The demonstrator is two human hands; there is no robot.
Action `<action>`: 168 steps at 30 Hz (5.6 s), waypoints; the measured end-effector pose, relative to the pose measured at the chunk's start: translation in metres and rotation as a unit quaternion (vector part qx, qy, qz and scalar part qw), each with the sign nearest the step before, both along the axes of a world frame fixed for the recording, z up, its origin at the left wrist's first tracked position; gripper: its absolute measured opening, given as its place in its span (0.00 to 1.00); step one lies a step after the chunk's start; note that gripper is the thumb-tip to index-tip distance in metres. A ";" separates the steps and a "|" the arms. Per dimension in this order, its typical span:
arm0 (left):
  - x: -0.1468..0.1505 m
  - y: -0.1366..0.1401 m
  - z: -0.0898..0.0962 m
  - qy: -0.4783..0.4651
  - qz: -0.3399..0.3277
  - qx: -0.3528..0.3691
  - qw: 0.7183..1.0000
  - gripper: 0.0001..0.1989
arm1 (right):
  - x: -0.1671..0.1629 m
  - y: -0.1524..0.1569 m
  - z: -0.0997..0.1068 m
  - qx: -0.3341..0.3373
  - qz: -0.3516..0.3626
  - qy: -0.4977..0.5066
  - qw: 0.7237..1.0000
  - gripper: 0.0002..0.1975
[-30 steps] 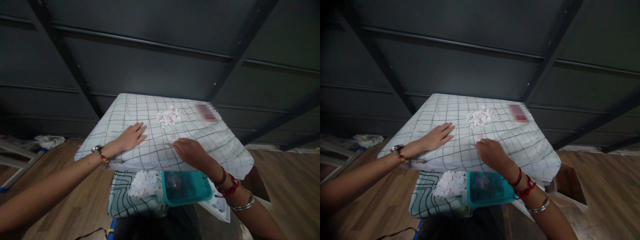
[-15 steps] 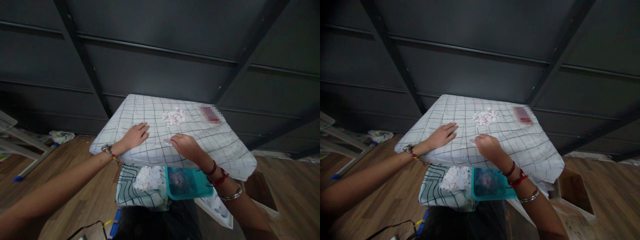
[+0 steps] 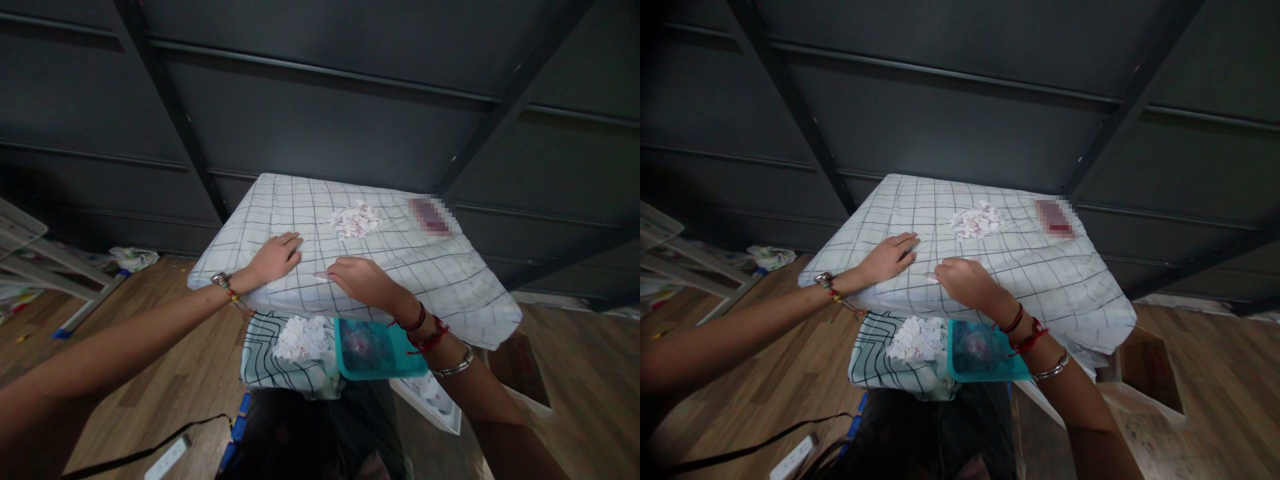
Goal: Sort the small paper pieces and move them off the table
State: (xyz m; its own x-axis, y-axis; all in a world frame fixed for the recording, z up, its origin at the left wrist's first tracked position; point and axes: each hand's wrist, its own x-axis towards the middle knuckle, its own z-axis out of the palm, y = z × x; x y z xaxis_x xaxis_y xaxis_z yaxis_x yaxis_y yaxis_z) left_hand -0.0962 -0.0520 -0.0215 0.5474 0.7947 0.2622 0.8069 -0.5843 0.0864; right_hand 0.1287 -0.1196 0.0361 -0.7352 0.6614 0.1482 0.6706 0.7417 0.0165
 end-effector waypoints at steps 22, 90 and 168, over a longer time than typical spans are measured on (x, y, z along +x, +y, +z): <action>0.002 -0.003 0.004 0.022 0.005 0.021 1.000 0.21 | 0.026 -0.031 0.023 -0.004 -0.049 -0.003 0.999 0.14; -0.001 0.057 0.002 0.001 -0.077 0.015 0.997 0.21 | -0.010 0.065 0.005 -0.002 -0.130 -0.021 0.991 0.16; 0.023 0.026 -0.006 -0.007 -0.104 -0.021 0.994 0.26 | 0.081 -0.015 -0.010 -0.027 -0.002 0.065 0.998 0.12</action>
